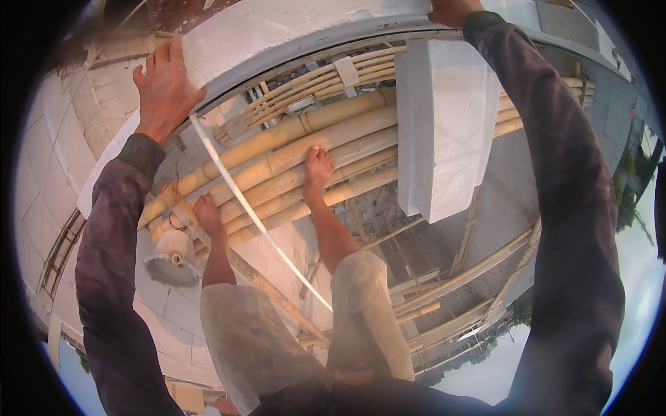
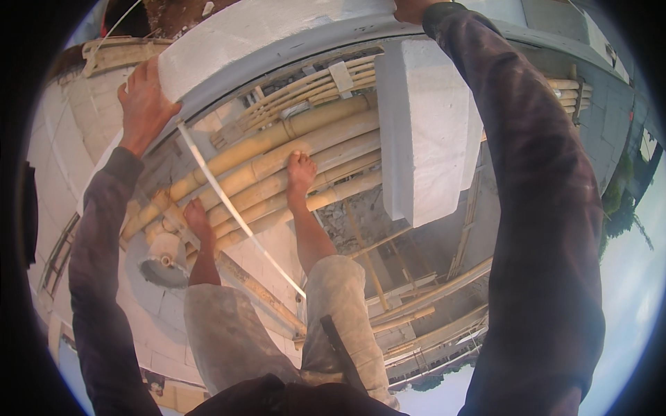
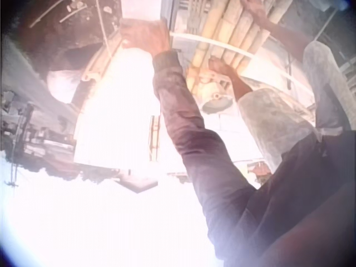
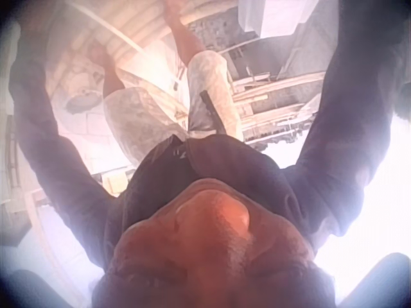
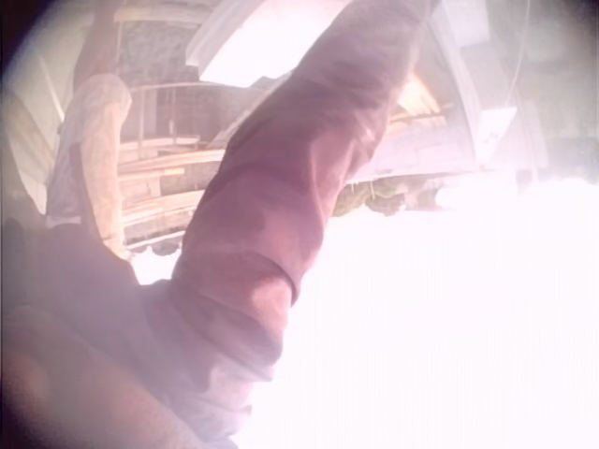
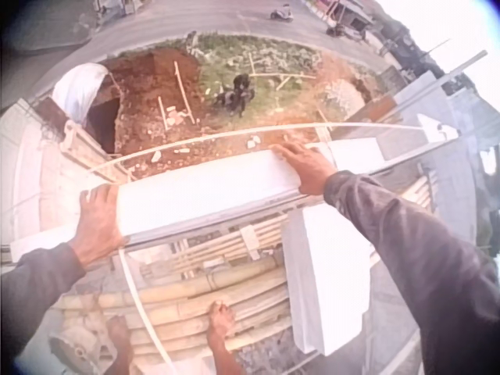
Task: The person applies mortar to a wall using a trowel, then places white rectangular tiles onto the mortar. The person repeatedly scoops mortar, spreads it, positions tiles, and taps them into place with the trowel handle.
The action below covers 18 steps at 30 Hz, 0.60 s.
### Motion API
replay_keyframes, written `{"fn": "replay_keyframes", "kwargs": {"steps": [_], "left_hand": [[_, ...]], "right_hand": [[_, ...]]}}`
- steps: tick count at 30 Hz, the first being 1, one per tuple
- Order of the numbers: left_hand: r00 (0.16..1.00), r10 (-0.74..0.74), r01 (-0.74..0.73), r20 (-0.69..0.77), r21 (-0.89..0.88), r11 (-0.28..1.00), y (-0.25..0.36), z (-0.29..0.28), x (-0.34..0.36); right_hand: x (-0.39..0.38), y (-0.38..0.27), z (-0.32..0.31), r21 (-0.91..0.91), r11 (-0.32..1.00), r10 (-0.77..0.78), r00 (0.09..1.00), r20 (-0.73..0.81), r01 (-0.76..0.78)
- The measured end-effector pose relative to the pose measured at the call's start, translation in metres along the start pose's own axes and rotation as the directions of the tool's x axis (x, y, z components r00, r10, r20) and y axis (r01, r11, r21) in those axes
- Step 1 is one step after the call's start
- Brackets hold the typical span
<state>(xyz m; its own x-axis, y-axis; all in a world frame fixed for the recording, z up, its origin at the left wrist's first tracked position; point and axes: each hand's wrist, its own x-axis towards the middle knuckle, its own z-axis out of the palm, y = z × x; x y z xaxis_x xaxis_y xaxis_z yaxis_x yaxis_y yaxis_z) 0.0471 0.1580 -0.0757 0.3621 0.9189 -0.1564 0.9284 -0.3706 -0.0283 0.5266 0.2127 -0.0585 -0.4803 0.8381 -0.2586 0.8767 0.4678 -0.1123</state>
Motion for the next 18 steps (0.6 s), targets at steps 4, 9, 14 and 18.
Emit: {"fn": "replay_keyframes", "kwargs": {"steps": [4,9,14,18], "left_hand": [[1.0,-0.018,0.018,0.008,0.014,1.0,0.002,0.002,0.002],[1.0,0.017,-0.017,-0.021,-0.003,1.0,0.0,0.004,0.002],[0.997,0.041,-0.042,-0.063,-0.016,0.999,-0.003,0.005,0.003],[0.997,0.042,-0.041,-0.057,0.026,0.999,-0.005,0.006,0.005]], "right_hand": [[-0.001,0.001,-0.001,-0.013,1.0,-0.001,1.0,-0.017,0.0],[-0.002,-0.003,-0.005,-0.007,0.999,0.052,0.997,0.056,-0.051],[0.0,-0.006,-0.006,-0.034,0.999,0.036,0.999,0.039,-0.035],[0.003,-0.009,-0.004,-0.153,0.973,0.195,0.97,0.147,-0.173]]}}
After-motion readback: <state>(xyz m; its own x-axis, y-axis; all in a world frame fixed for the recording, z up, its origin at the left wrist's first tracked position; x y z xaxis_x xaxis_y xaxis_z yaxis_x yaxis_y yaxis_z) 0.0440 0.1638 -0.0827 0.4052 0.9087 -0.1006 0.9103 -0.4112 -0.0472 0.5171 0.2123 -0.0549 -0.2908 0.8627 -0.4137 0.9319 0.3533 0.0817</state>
